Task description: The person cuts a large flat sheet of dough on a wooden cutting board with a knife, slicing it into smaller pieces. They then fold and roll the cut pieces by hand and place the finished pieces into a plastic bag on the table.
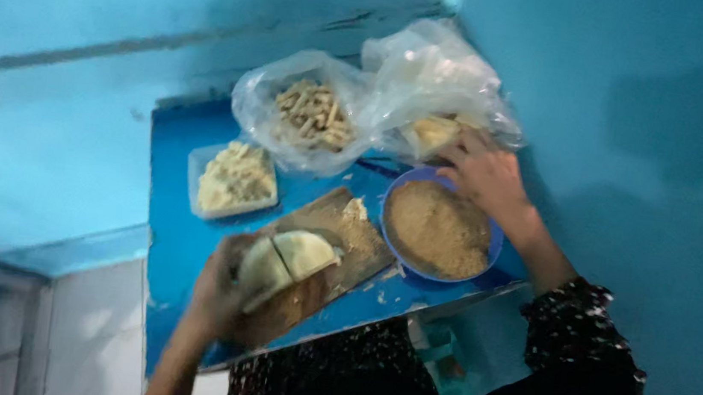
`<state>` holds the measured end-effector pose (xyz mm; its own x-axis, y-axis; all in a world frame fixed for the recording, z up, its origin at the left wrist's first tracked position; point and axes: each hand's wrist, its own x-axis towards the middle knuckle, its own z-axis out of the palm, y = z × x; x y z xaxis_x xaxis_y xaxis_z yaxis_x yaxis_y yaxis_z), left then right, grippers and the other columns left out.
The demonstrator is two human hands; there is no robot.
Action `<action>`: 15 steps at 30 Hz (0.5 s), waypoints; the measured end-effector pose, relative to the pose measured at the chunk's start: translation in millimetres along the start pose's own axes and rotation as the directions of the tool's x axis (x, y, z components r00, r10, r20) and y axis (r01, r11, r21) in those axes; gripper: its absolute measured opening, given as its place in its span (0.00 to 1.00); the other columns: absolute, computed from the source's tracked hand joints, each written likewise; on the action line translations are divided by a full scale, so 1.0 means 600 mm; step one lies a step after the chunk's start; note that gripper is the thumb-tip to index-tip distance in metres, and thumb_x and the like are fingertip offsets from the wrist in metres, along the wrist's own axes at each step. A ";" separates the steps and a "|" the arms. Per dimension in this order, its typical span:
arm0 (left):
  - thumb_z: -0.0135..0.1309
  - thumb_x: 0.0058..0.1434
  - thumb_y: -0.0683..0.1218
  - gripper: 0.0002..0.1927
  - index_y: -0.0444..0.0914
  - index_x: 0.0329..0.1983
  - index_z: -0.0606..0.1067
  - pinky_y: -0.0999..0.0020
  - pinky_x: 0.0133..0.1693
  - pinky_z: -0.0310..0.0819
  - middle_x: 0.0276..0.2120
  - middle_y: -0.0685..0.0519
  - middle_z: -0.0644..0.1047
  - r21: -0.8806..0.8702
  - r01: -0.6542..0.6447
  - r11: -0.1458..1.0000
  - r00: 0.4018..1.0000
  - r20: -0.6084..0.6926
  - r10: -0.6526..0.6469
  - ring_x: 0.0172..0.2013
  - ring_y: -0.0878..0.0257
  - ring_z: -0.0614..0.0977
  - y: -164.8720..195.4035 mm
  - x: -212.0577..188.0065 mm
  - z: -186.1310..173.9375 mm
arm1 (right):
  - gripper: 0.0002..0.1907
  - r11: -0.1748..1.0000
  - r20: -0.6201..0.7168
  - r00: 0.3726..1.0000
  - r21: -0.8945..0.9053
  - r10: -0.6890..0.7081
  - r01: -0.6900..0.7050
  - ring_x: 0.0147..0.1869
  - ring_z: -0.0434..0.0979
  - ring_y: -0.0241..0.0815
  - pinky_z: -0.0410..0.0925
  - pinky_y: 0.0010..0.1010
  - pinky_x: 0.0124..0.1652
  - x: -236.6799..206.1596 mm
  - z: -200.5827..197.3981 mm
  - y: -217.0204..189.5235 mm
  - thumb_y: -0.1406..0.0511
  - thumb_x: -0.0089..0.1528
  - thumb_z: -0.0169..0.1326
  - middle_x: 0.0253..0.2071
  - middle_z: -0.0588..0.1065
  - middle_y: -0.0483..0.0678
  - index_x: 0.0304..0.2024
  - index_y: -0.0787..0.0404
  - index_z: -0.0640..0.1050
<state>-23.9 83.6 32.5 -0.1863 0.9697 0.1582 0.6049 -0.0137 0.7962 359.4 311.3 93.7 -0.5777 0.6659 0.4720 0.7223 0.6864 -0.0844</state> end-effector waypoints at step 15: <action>0.64 0.51 0.36 0.34 0.38 0.63 0.69 0.64 0.48 0.77 0.48 0.44 0.82 -0.053 0.148 0.988 0.985 -0.082 -0.151 0.49 0.56 0.84 0.029 -0.073 -0.068 | 0.28 0.843 0.505 0.773 0.534 -0.383 0.069 0.47 0.78 0.54 0.69 0.45 0.45 0.071 0.166 -0.360 0.46 0.51 0.67 0.39 0.78 0.54 0.38 0.61 0.78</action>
<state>-36.7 30.9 63.1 -0.3384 0.9373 0.0830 0.5292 0.1166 0.8405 140.8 220.4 44.9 -0.9157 0.3992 -0.0461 0.3658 0.7804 -0.5071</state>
